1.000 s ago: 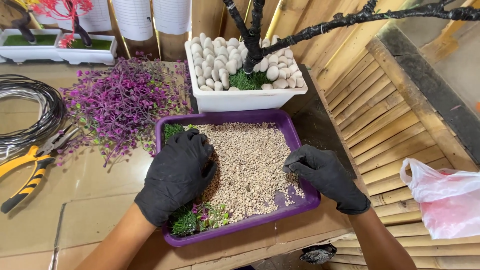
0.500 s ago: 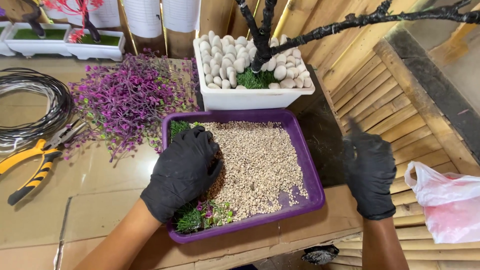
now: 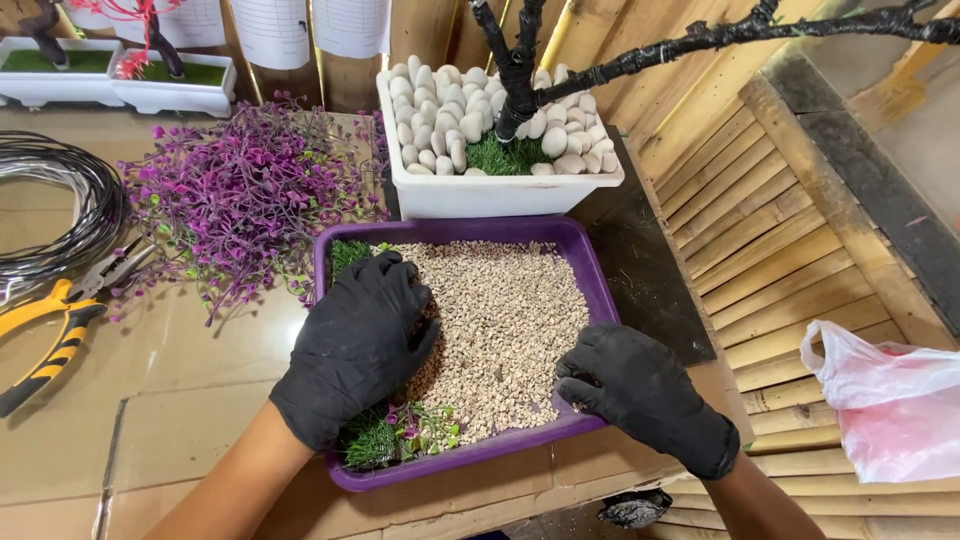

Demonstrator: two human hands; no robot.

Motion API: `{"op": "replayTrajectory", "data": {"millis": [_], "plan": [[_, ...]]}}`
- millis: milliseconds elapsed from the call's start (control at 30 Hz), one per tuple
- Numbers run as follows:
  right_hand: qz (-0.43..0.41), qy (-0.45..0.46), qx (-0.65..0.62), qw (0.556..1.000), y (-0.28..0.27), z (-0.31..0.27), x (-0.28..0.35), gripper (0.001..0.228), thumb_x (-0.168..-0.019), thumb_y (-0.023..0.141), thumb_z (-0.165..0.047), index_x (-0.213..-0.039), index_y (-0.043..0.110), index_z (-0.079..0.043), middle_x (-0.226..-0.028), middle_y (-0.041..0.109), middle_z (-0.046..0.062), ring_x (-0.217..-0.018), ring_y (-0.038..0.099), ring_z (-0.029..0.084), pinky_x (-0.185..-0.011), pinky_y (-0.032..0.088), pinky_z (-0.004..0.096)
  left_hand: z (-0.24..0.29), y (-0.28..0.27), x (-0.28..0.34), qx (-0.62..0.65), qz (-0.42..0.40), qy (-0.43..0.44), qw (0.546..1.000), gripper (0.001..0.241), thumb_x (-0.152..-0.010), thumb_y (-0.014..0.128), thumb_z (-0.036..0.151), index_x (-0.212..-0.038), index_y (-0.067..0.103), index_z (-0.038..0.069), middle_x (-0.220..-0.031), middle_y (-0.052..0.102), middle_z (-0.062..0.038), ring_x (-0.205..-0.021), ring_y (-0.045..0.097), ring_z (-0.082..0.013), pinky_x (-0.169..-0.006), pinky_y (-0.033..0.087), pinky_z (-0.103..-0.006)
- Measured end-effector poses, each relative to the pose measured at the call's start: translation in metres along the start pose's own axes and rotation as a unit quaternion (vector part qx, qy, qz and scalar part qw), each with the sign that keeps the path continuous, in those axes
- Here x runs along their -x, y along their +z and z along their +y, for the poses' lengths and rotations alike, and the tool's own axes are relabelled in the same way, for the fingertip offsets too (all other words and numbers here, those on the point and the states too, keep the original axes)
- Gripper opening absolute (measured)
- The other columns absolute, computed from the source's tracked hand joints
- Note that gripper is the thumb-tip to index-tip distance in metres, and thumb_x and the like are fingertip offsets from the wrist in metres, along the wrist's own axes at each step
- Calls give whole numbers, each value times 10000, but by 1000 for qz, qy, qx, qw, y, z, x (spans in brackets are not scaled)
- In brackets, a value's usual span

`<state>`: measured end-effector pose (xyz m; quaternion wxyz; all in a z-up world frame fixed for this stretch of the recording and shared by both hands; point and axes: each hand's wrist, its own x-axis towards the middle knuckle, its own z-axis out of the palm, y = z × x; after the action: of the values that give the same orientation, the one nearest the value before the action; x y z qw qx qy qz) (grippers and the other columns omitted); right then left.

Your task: Sorting and arranging decorative stones and moss from a tray into an artificial tree pot.

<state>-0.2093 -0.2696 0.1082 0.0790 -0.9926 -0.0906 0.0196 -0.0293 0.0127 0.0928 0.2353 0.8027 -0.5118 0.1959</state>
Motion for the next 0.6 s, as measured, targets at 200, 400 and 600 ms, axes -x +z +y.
{"op": "replayTrajectory", "data": {"millis": [200, 400, 600], "plan": [[2, -15, 15, 1000, 15, 5, -2, 230, -1016, 590, -326, -877, 659, -156, -842, 614, 55, -780, 598, 293, -649, 489, 454, -1, 4, 2, 10, 8, -5, 1000, 164, -928, 670, 233, -918, 615, 79, -909, 591, -142, -825, 579, -347, -732, 508, -469], [56, 18, -104, 993, 2, 1, 1, 48, -894, 651, -173, -869, 690, -162, -826, 653, 33, -721, 626, 247, -618, 504, 421, 0, 1, 0, -3, -16, -10, 1000, 216, -966, 647, 284, -896, 613, 83, -886, 594, -133, -787, 577, -340, -690, 505, -471], [276, 229, 37, 933, -25, 56, 34, 179, -960, 759, -302, -1006, 707, -137, -920, 678, 160, -982, 670, 404, -820, 545, 470, 1, -1, -3, 22, -21, -44, 999, 218, -945, 668, 287, -921, 589, 85, -916, 583, -138, -822, 568, -348, -692, 490, -481]]}}
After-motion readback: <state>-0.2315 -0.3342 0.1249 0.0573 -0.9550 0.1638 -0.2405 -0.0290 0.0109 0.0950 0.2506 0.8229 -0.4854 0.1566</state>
